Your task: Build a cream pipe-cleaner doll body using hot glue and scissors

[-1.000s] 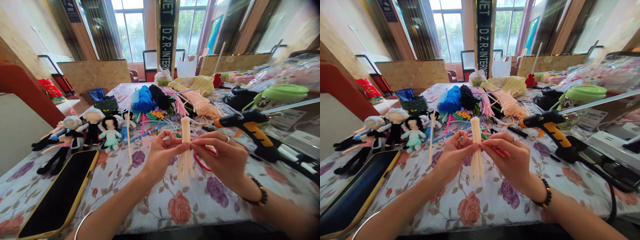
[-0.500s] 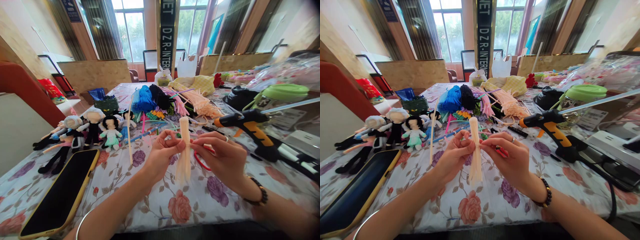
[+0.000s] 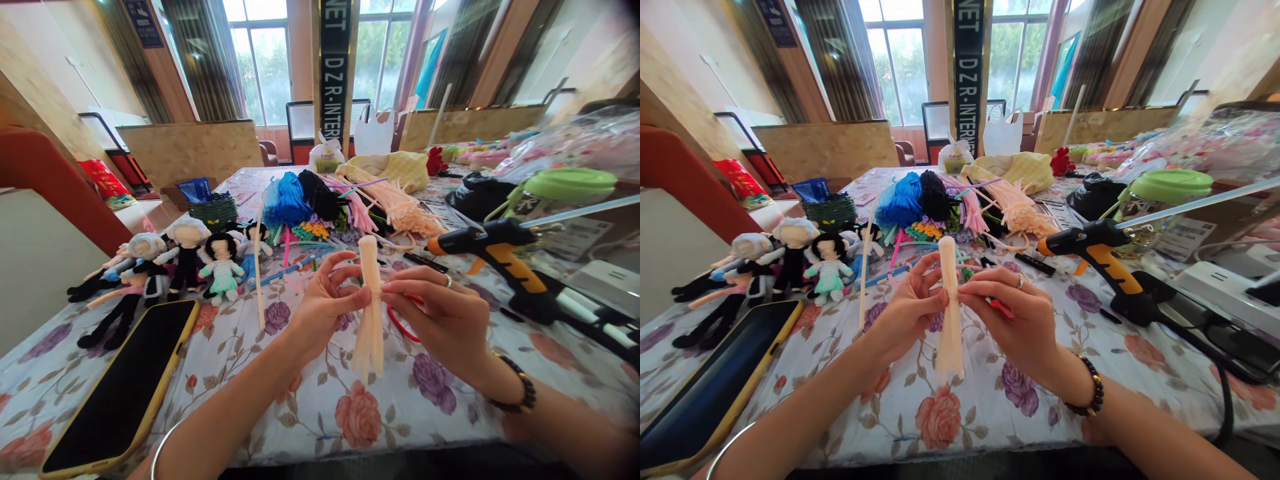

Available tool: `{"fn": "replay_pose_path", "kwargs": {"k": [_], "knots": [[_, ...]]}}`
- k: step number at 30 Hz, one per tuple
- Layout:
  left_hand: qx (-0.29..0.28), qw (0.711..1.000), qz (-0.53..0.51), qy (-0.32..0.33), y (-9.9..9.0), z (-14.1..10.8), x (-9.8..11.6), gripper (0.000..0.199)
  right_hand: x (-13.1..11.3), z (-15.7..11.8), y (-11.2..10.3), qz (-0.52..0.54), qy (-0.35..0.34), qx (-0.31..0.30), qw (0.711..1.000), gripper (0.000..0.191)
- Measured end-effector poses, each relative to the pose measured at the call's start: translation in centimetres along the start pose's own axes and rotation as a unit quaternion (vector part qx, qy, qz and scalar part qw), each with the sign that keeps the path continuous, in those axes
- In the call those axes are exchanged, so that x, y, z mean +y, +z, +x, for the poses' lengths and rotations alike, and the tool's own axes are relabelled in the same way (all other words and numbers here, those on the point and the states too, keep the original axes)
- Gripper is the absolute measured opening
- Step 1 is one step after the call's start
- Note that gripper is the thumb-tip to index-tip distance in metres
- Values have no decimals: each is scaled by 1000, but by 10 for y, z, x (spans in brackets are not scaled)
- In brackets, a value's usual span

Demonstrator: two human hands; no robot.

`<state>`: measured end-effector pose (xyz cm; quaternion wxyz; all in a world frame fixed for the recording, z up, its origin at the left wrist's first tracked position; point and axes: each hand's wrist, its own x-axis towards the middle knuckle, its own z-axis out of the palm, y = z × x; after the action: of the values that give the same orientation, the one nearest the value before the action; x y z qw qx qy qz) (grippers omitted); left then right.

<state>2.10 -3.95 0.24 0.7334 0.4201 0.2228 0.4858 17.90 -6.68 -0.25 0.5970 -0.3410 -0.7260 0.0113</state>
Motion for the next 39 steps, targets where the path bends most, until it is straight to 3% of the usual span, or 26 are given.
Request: {"fn": "replay_pose_path", "kwargs": {"k": [8,17,21,25,30,39], "knots": [[43,998,40,38,1,-1,-3,40,-3,0,1,-52,-55,2,997,19],[55,987,137,56,9,-7,-1,44,2,0,2,-94,-62,15,993,19],[60,977,182,97,10,-11,-2,45,1,-1,3,-101,-68,11,993,20],[64,976,177,108,12,-11,-3,41,0,-3,4,-104,-65,6,992,22],[63,987,122,80,16,-8,-2,41,-1,-4,5,-73,-32,14,997,20],[40,994,69,79,16,-9,-3,38,3,-9,9,77,67,48,994,12]]}}
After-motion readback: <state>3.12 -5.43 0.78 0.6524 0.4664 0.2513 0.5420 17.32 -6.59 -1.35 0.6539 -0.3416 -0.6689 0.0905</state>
